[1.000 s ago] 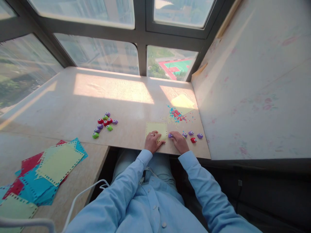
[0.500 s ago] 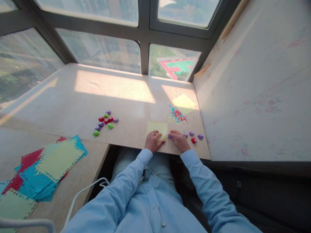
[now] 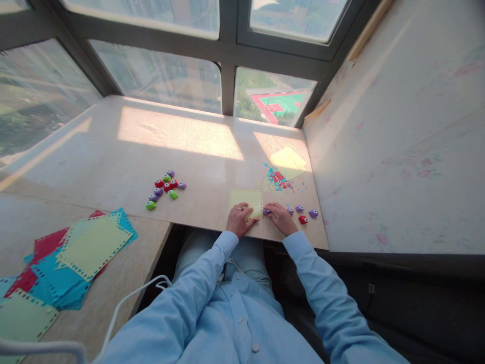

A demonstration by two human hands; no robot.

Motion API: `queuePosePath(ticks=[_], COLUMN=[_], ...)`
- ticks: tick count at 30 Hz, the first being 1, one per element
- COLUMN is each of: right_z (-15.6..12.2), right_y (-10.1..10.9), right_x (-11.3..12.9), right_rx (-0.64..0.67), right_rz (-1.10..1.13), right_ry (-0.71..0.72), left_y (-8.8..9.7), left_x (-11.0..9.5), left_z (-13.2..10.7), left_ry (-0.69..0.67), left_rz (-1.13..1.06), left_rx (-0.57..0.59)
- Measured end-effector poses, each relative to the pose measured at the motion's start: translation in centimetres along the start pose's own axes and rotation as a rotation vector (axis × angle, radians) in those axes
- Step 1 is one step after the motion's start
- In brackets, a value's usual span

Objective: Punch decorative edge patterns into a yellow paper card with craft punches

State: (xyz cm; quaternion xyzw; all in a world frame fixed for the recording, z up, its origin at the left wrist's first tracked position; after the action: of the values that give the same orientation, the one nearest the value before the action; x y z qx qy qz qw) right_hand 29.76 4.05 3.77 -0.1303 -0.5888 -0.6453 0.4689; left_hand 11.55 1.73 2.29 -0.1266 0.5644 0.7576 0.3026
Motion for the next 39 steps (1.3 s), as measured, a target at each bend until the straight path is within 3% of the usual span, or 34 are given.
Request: queuePosePath(ticks=[11, 30, 39], right_z=[-0.1, -3.2, -2.6], right_y=[-0.1, -1.1, -1.6], right_x=[-0.4, 1.3, 1.3], right_rx=[0.019, -0.194, -0.306], right_rz=[0.018, 0.025, -0.019], right_ry=[-0.014, -0.114, -0.176], left_y=[0.0, 0.4, 0.4], left_x=[-0.1, -0.6, -0.5], left_z=[-0.1, -0.1, -0.1], left_ry=[0.000, 0.003, 0.002], left_rz=[0.009, 0.037, 0.015], left_rx=[0.008, 0.032, 0.020])
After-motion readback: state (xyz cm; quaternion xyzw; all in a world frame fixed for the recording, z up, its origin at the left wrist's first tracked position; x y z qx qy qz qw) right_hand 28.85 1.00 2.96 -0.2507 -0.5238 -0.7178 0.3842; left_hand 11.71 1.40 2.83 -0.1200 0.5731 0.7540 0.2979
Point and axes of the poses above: each hand's wrist, its own z-axis towards the middle knuckle, its own y-axis out of the back of the hand, x = y × z, the point moved 5 cm from there along z, towards the middle knuckle, and after that the axes turned 3 degrees about z, right-handed, at the moved point
